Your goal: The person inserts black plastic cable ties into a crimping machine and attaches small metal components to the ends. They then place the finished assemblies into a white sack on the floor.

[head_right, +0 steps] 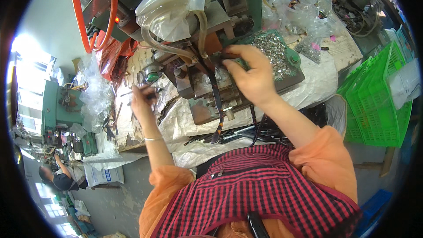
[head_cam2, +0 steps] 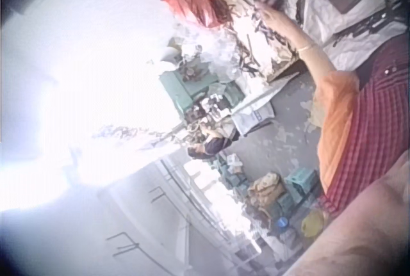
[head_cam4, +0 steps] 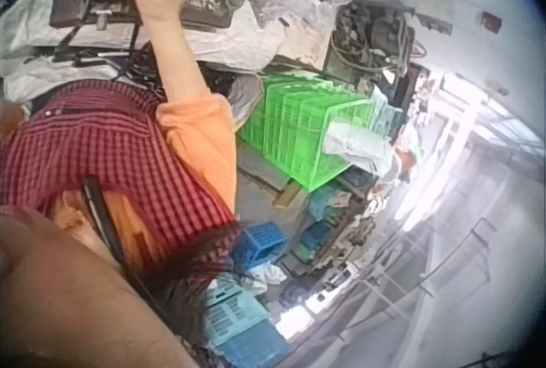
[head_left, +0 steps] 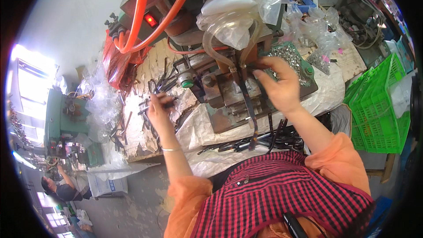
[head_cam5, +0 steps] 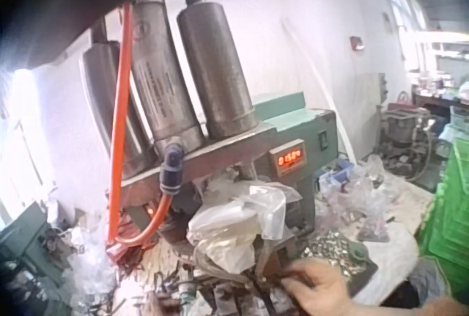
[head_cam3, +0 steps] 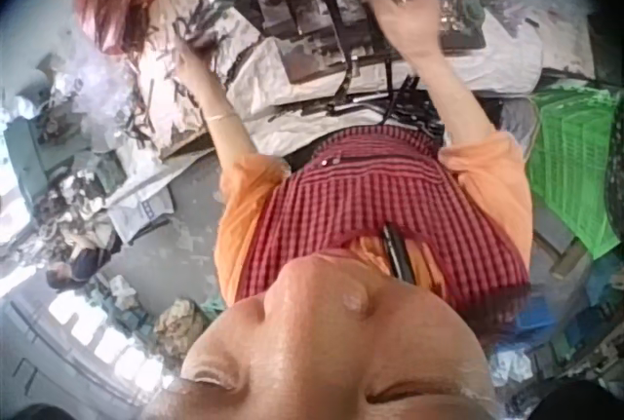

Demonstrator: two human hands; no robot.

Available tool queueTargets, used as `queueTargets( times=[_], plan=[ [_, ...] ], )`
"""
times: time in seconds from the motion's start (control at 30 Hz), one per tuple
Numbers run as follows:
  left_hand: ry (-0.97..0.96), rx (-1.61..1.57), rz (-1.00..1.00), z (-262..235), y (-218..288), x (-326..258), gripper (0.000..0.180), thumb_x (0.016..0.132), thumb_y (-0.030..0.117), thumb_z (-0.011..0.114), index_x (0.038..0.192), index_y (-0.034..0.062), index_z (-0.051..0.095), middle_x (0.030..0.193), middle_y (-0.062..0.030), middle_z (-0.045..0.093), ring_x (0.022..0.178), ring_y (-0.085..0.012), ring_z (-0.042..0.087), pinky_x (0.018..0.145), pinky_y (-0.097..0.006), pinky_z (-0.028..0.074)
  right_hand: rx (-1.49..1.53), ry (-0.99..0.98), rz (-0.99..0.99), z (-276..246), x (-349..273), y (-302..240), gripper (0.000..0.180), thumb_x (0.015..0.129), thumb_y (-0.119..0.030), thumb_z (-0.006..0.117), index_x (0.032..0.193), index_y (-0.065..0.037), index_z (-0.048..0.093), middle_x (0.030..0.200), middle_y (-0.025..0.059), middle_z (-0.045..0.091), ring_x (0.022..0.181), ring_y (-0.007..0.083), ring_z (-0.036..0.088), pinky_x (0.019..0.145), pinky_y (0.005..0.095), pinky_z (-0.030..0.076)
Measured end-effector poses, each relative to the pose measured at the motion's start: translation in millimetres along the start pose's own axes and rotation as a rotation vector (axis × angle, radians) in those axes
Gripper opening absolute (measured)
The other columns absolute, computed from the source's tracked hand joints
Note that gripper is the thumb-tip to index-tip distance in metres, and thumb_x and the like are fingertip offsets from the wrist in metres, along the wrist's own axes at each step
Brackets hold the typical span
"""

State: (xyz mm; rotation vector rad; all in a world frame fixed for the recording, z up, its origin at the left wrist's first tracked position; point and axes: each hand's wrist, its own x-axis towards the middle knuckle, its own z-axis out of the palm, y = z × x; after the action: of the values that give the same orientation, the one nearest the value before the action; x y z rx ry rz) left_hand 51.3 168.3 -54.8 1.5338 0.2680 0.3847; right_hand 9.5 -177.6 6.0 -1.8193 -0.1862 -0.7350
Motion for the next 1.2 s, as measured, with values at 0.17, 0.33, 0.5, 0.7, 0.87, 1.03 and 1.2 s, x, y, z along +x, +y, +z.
queueTargets(
  times=[0.17,0.33,0.5,0.7,0.87,1.03,1.2],
  plan=[
    [-0.015,-0.145,-0.031,41,4,-57,0.032,0.106,0.032,0.053,0.105,0.0019,0.064,0.081,-0.0052,0.065,0.062,-0.0084,0.059,0.051,-0.019,0.042,0.407,0.036,0.296,26,-16,-9,0.033,0.087,0.002,0.07,0.119,0.004,0.06,0.104,0.0085,0.069,0.096,0.0135,0.066,0.085,0.0263,0.051],
    [-0.333,-0.37,0.606,80,128,-92,0.011,0.095,-0.005,0.06,0.105,-0.002,0.058,0.093,-0.0169,0.067,0.081,-0.019,0.066,0.064,-0.025,0.056,0.615,0.016,0.437,25,-9,-19,0.043,0.088,0.004,0.067,0.128,0.005,0.053,0.106,0.0091,0.07,0.097,0.0128,0.066,0.088,0.0259,0.051],
    [-0.225,-0.083,0.901,102,130,-75,0.02,0.084,-0.014,0.069,0.099,-0.0032,0.062,0.096,-0.0152,0.071,0.079,-0.0195,0.068,0.066,-0.029,0.056,0.668,0.013,0.524,23,-11,-50,0.045,0.088,0.004,0.064,0.131,0.004,0.05,0.111,0.0105,0.069,0.101,0.0151,0.065,0.094,0.0285,0.049],
    [-0.517,0.415,1.391,117,99,-114,0.023,0.072,0.005,0.081,0.09,0.0075,0.066,0.097,-0.0089,0.072,0.058,-0.0129,0.06,0.051,-0.026,0.048,-0.085,-0.255,-0.013,-19,4,-26,0.031,0.083,-0.006,0.068,0.114,-0.002,0.069,0.12,0.0182,0.067,0.119,0.0305,0.061,0.103,0.0401,0.047],
    [-0.518,0.384,1.495,127,74,-107,0.029,0.073,0.008,0.084,0.096,0.0092,0.066,0.097,-0.0071,0.072,0.054,-0.0118,0.059,0.046,-0.025,0.044,-0.81,-0.134,0.053,-61,-9,73,0.031,0.076,-0.021,0.079,0.104,-0.008,0.074,0.133,0.026,0.057,0.133,0.0438,0.046,0.11,0.0496,0.039],
    [-0.465,0.359,1.517,125,73,-105,0.029,0.072,0.009,0.084,0.094,0.0101,0.065,0.1,-0.0064,0.072,0.054,-0.0093,0.057,0.046,-0.024,0.043,-0.746,0.009,-0.015,-61,-23,100,0.013,0.079,-0.016,0.077,0.087,-0.006,0.075,0.126,0.0254,0.063,0.127,0.0414,0.053,0.108,0.0477,0.04],
    [-0.491,0.388,1.38,116,73,-116,0.024,0.072,0.013,0.08,0.094,0.011,0.069,0.106,-0.0062,0.071,0.058,-0.0106,0.059,0.049,-0.026,0.046,-0.728,-0.06,-0.124,-51,-10,101,0.017,0.081,-0.009,0.068,0.096,0.0,0.066,0.118,0.0241,0.064,0.116,0.0413,0.058,0.1,0.0476,0.045]
  ],
)
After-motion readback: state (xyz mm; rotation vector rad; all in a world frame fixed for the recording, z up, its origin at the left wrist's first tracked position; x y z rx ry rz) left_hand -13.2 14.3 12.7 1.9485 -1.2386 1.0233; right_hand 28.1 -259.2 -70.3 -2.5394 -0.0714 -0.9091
